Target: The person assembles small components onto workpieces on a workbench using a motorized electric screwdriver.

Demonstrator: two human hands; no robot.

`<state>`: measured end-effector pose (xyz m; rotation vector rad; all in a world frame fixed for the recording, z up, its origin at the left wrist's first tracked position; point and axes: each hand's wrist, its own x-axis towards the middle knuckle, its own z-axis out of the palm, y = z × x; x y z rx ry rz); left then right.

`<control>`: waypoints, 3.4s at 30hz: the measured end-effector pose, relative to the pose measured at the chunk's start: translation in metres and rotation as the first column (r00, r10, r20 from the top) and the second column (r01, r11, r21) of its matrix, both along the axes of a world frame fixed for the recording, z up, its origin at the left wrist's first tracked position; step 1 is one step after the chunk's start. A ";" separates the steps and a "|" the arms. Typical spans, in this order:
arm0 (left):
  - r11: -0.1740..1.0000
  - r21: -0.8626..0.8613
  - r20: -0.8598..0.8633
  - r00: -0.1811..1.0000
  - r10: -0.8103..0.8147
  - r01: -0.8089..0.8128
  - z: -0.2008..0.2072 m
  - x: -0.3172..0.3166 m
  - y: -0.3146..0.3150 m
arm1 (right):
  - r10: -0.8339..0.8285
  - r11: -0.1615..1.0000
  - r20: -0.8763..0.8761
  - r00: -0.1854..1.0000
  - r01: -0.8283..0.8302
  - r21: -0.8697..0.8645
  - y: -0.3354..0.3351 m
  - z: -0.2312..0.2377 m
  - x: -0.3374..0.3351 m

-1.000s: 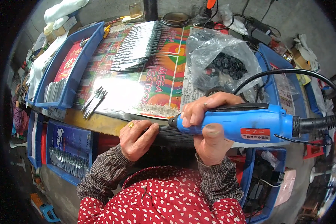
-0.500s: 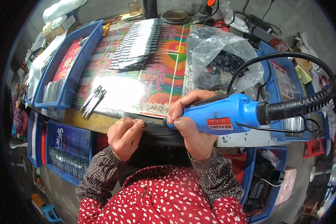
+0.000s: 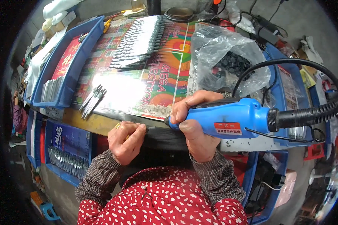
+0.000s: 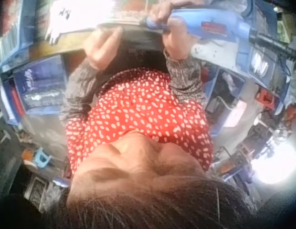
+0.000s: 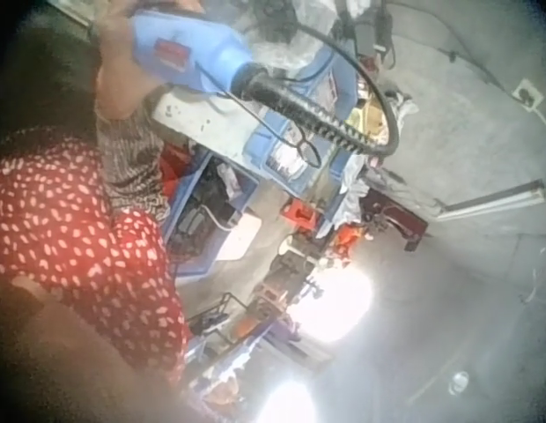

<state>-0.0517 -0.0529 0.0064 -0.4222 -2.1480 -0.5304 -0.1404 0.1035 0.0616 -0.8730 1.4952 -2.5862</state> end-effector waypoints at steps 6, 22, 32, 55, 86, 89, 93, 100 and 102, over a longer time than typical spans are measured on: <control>1.000 0.002 0.035 0.999 -0.003 0.003 0.003 0.000 -0.003 | -0.020 0.999 0.019 1.000 0.019 0.037 0.001 0.004 0.000; 0.999 0.028 0.033 0.999 0.018 -0.019 0.003 -0.003 0.000 | -0.078 0.996 -0.079 0.994 0.081 0.044 0.003 0.004 0.000; 0.999 0.025 0.112 0.994 0.022 -0.025 0.002 0.003 -0.009 | 0.097 0.980 -0.116 0.988 -0.115 -0.165 0.009 -0.006 -0.012; 0.987 -0.101 0.139 0.984 -0.108 0.122 0.003 -0.005 0.001 | 0.052 0.980 -0.034 0.998 -0.058 -0.190 0.012 0.002 -0.027; 0.996 0.013 -0.017 0.996 -0.091 0.091 -0.001 0.004 0.015 | 0.077 0.933 -0.201 0.977 -0.142 -0.331 0.015 0.009 0.001; 0.997 -0.002 -0.015 0.997 -0.071 0.071 0.003 0.004 0.017 | 0.072 0.933 -0.194 0.978 -0.135 -0.332 0.016 0.009 0.002; 0.997 -0.062 -0.019 0.998 -0.057 0.055 0.004 0.003 0.018 | 0.069 0.934 -0.182 0.981 -0.128 -0.334 0.017 0.008 0.002; 0.997 -0.058 -0.022 0.998 -0.055 0.054 0.002 0.004 0.018 | 0.034 0.935 -0.161 0.986 -0.088 -0.344 0.018 0.009 0.003; 0.997 -0.072 -0.003 0.999 -0.037 0.037 0.001 0.005 0.018 | 0.019 0.938 -0.149 0.989 -0.069 -0.339 0.020 0.010 0.003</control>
